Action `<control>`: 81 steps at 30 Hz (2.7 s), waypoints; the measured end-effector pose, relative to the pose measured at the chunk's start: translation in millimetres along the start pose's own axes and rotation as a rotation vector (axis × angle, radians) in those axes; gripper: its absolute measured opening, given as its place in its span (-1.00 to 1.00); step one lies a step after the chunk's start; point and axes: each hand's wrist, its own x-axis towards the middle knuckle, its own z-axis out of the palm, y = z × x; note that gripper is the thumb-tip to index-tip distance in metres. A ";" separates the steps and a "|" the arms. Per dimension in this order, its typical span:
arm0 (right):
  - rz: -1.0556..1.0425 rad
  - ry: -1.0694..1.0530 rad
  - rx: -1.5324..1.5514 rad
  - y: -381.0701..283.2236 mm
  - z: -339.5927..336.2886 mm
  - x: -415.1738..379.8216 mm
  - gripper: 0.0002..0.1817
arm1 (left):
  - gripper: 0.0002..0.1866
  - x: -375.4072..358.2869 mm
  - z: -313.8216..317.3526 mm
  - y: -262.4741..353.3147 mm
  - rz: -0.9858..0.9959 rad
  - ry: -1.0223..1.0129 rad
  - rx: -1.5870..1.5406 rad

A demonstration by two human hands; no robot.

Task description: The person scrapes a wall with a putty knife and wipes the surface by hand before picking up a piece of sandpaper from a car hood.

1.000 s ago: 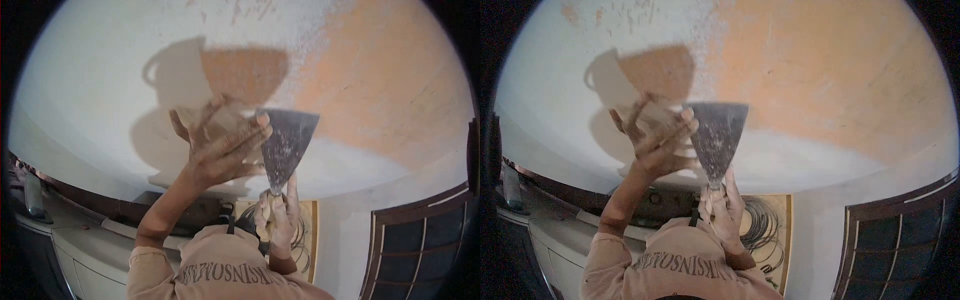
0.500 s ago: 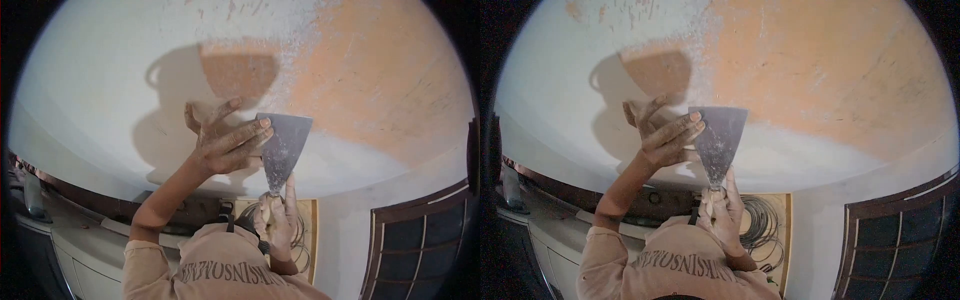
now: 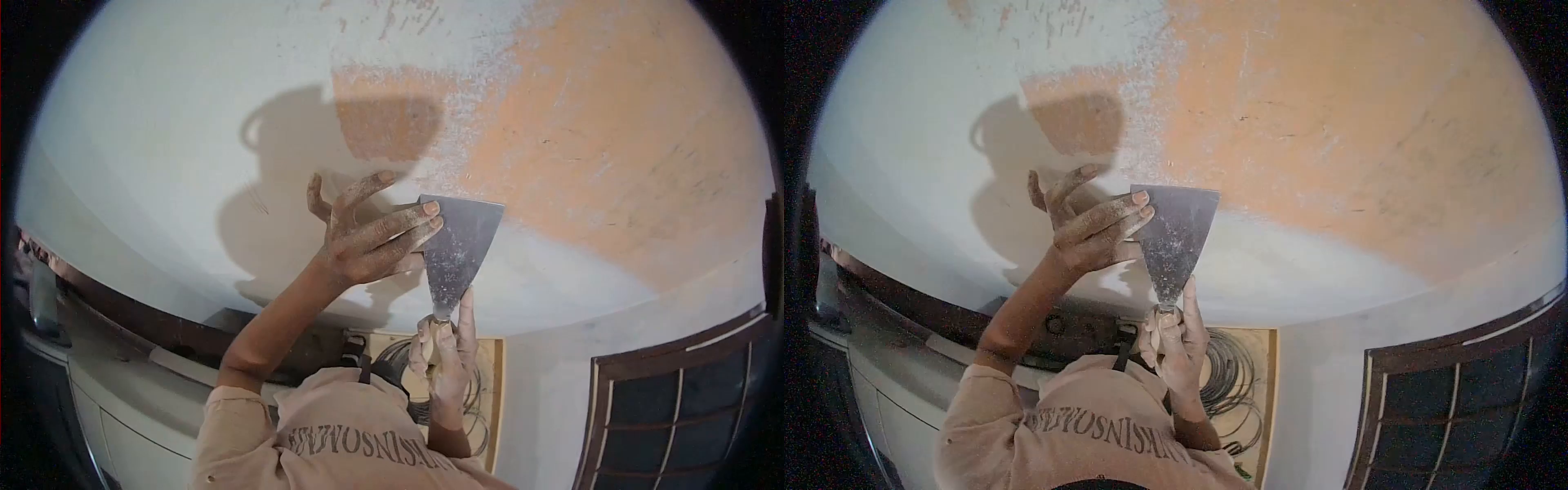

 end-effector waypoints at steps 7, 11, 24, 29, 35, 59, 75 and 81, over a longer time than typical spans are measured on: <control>0.020 -0.038 -0.059 1.6 -6.9 6.0 -0.32 | -0.82 -13.5 -2.2 8.7 -0.125 0.015 -0.008; 0.015 -0.067 -0.110 -3.7 1.6 15.5 -0.33 | -0.92 -15.6 0.6 -1.6 -0.042 -0.002 -0.078; 0.059 -0.008 -0.068 -10.4 2.6 7.8 -0.32 | -0.87 -8.3 12.0 1.6 -0.075 0.154 -0.176; 0.062 0.044 -0.142 -13.7 10.0 -1.4 -0.31 | -0.83 -3.4 9.8 2.7 -0.042 0.157 -0.171; 0.047 0.032 -0.132 -23.7 14.5 7.5 -0.32 | -0.70 3.4 12.8 10.1 -0.108 0.183 -0.110; 0.009 0.051 -0.181 -20.6 21.9 9.9 -0.35 | -0.66 -1.0 2.8 2.5 -0.153 0.175 -0.073; 0.051 -0.017 -0.163 -40.8 20.6 6.9 -0.41 | -0.69 -2.4 6.8 4.2 -0.145 0.106 -0.054; 0.022 0.042 -0.197 -41.1 14.7 -4.7 -0.36 | -0.65 9.4 1.2 9.0 -0.123 0.122 -0.069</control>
